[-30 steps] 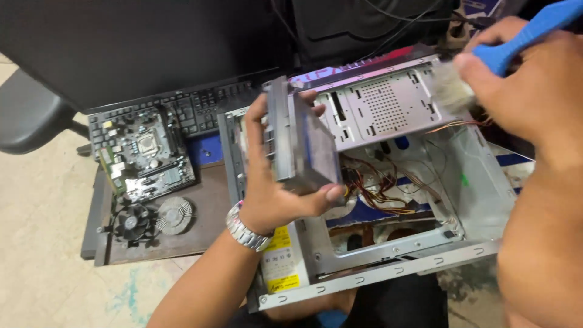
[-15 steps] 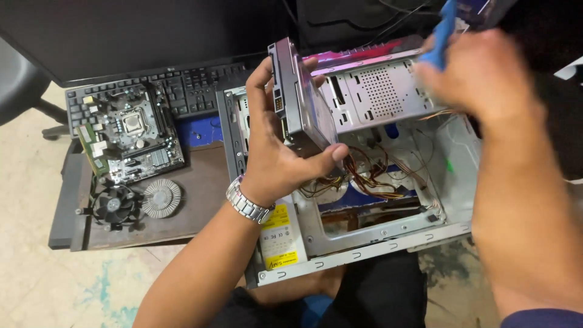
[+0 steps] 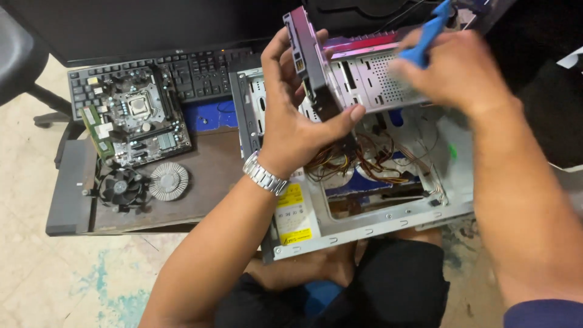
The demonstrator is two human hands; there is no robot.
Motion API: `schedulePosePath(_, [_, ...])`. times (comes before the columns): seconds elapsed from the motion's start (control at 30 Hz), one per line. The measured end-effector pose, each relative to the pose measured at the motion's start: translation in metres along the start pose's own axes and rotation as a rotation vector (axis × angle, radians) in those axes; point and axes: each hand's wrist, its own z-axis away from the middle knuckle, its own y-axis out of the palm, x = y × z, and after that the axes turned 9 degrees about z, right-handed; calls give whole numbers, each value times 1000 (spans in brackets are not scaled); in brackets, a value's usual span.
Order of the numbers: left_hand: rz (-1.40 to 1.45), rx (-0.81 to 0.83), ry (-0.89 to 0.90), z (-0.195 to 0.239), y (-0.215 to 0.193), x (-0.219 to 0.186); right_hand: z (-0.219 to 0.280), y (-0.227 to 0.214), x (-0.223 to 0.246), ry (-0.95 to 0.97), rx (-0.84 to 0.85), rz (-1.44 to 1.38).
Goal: The person cleans a hard drive using a brush. They hold the hard drive in one hand and use the brush to dust off its surfaces, flipping it over to clean both sides. The laptop is placed on their lap during the task.
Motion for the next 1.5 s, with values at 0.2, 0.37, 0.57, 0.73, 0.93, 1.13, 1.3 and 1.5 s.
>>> schedulePosePath(0.2, [-67,-142,-64,-2,-2,7,25,17,-9,-436,-539,-328])
schedulePosePath(0.37, [-30,-197,-39,-4,-8,25,58,62,-43,-214,-611,-451])
schedulePosePath(0.57, [79,-290,-14,-6,-9,20,94,66,-21,-99,-592,-555])
schedulePosePath(0.73, [143,-402,-140,-15,0,-11,65,33,-43,-133,-512,-269])
schedulePosePath(0.93, [238,-377,-216,-61,-12,-18,-13,7,-81,-120,-367,192])
schedulePosePath(1.13, [114,-178,-50,-102,-13,20,-44,20,-56,67,-207,471])
schedulePosePath(1.3, [-75,-151,-59,-96,-21,37,-15,-10,-32,-147,-168,-87])
schedulePosePath(1.5, [136,-260,-23,-88,-40,61,-61,54,-113,-189,-552,332])
